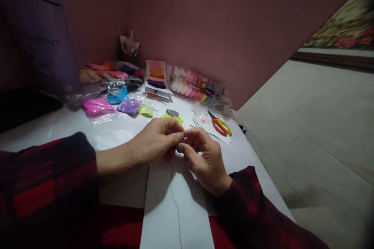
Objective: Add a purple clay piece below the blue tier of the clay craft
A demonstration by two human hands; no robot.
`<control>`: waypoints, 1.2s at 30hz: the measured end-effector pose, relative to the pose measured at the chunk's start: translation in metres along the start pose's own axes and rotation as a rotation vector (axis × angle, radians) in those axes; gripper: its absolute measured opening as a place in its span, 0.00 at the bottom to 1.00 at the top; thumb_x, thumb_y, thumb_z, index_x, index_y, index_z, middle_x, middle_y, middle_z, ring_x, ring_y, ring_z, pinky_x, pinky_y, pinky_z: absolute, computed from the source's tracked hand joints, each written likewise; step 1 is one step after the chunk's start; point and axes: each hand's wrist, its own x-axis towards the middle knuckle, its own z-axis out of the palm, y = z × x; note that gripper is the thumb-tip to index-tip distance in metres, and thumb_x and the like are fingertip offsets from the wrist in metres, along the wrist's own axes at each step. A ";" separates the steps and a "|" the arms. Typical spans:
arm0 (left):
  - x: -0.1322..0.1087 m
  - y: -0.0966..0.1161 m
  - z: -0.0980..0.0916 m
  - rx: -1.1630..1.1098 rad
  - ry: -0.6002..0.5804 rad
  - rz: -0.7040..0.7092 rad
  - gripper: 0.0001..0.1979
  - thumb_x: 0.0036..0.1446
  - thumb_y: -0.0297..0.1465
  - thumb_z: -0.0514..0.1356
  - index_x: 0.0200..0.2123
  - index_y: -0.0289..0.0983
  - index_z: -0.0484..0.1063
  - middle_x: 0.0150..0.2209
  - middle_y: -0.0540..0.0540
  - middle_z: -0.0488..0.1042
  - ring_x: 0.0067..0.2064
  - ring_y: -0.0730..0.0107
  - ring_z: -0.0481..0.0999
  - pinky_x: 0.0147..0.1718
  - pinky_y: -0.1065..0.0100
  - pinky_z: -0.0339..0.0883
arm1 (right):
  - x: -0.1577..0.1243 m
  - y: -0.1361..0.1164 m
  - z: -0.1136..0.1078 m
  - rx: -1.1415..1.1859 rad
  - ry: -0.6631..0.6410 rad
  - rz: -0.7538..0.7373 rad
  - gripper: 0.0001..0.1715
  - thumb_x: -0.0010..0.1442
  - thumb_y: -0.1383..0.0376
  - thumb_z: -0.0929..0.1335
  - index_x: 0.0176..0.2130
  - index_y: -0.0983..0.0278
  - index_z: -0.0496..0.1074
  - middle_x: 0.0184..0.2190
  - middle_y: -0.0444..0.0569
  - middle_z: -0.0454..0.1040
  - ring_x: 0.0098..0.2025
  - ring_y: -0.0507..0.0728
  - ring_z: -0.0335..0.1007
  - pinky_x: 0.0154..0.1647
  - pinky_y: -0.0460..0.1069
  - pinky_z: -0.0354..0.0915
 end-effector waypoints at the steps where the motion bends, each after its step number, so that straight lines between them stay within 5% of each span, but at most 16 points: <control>1: 0.000 0.000 0.000 -0.004 -0.001 0.001 0.04 0.56 0.29 0.57 0.32 0.33 0.67 0.19 0.54 0.68 0.19 0.77 0.68 0.19 0.74 0.62 | 0.000 0.000 0.000 -0.004 0.000 0.002 0.07 0.59 0.66 0.68 0.39 0.62 0.67 0.24 0.41 0.71 0.22 0.51 0.65 0.22 0.47 0.61; 12: 0.001 -0.008 -0.003 0.005 -0.008 0.026 0.11 0.56 0.33 0.57 0.41 0.33 0.65 0.21 0.53 0.69 0.21 0.73 0.69 0.20 0.71 0.64 | 0.001 -0.002 0.000 -0.005 -0.020 -0.019 0.10 0.59 0.68 0.68 0.42 0.61 0.65 0.26 0.42 0.74 0.25 0.51 0.68 0.24 0.47 0.61; 36: -0.001 -0.001 0.000 0.022 -0.006 -0.007 0.04 0.56 0.29 0.57 0.30 0.34 0.66 0.19 0.54 0.67 0.19 0.76 0.67 0.18 0.74 0.61 | -0.001 -0.001 0.000 -0.002 -0.029 -0.023 0.09 0.59 0.67 0.68 0.41 0.61 0.64 0.25 0.40 0.70 0.23 0.51 0.65 0.22 0.47 0.59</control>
